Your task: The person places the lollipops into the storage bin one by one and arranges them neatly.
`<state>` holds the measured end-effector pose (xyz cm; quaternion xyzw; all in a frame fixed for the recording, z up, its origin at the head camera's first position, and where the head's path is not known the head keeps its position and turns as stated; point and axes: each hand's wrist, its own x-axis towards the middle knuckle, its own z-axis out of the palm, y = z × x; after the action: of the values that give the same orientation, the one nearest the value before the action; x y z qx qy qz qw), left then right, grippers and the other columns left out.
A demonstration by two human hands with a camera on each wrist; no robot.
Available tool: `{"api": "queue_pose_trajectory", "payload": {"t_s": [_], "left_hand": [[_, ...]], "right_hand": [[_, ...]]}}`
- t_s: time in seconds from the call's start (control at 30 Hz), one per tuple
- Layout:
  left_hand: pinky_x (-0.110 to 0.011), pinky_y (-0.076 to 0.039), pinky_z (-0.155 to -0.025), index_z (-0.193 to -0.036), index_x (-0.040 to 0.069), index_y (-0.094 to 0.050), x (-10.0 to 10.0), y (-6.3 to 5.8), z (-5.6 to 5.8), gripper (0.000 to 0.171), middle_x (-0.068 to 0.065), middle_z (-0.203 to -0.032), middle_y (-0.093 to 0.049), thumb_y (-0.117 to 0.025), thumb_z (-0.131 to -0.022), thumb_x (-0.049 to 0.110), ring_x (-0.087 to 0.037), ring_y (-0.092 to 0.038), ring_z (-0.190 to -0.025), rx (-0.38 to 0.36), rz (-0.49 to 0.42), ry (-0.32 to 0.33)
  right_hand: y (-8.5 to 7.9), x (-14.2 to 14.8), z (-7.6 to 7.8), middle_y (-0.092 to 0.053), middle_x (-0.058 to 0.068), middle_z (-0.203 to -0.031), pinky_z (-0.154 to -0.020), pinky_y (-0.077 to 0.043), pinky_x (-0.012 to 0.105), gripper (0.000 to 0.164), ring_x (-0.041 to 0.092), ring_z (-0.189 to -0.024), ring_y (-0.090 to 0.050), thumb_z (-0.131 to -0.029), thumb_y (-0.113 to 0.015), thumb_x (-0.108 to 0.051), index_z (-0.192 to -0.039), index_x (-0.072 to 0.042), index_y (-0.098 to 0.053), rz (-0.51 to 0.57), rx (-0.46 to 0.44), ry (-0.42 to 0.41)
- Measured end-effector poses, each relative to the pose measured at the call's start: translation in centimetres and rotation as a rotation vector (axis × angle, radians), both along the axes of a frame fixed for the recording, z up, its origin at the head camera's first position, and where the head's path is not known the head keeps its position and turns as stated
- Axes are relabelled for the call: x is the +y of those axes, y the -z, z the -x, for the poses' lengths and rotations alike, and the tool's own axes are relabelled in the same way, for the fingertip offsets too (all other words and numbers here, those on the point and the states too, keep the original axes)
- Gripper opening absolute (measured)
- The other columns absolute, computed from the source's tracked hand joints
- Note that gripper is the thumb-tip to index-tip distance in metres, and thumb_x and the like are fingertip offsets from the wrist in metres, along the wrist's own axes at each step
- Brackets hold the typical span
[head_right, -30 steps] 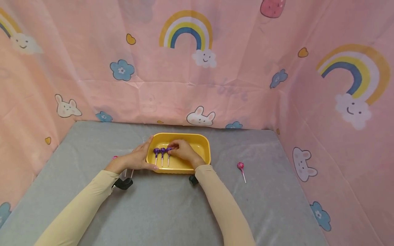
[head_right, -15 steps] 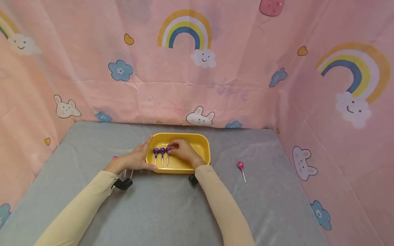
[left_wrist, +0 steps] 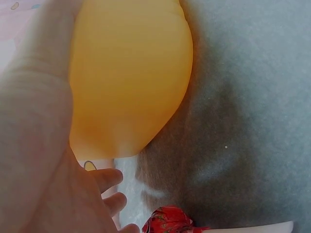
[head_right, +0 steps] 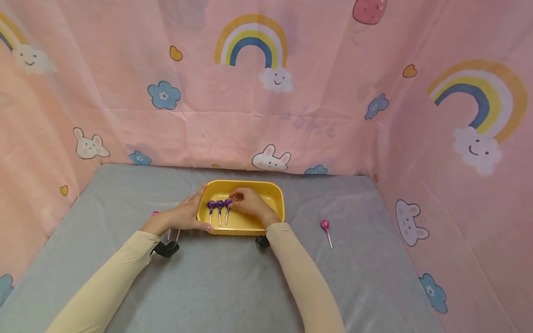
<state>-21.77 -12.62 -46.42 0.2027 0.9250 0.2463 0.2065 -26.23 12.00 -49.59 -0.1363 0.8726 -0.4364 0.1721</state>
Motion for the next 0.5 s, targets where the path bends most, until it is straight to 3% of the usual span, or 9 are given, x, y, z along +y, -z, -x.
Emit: {"api": "queue_pose_trajectory", "payload": {"t_s": [0.27,0.5], "left_hand": [[-0.062,-0.018,-0.122,-0.157,0.013,0.018,-0.1,0.4,0.2,0.141,-0.028,-0.163,-0.013,-0.074,-0.069,0.073,-0.047,-0.015,-0.151,0.006,0.0,-0.01],[-0.061,-0.015,-0.124,-0.157,0.011,0.017,-0.1,0.5,0.3,0.141,-0.025,-0.165,-0.011,-0.075,-0.07,0.071,-0.047,-0.014,-0.152,0.015,-0.002,0.005]], "right_hand": [[-1.6,1.0,-0.2,-0.067,0.002,-0.108,-0.096,-0.053,0.035,0.032,0.02,-0.1,-0.059,-0.091,-0.072,-0.024,-0.121,-0.013,-0.066,-0.046,0.003,0.01],[-3.6,2.6,-0.7,-0.068,0.007,-0.117,-0.099,-0.052,0.038,0.033,0.021,-0.105,-0.06,-0.094,-0.068,-0.022,-0.124,-0.01,-0.065,-0.101,0.133,-0.017]]}}
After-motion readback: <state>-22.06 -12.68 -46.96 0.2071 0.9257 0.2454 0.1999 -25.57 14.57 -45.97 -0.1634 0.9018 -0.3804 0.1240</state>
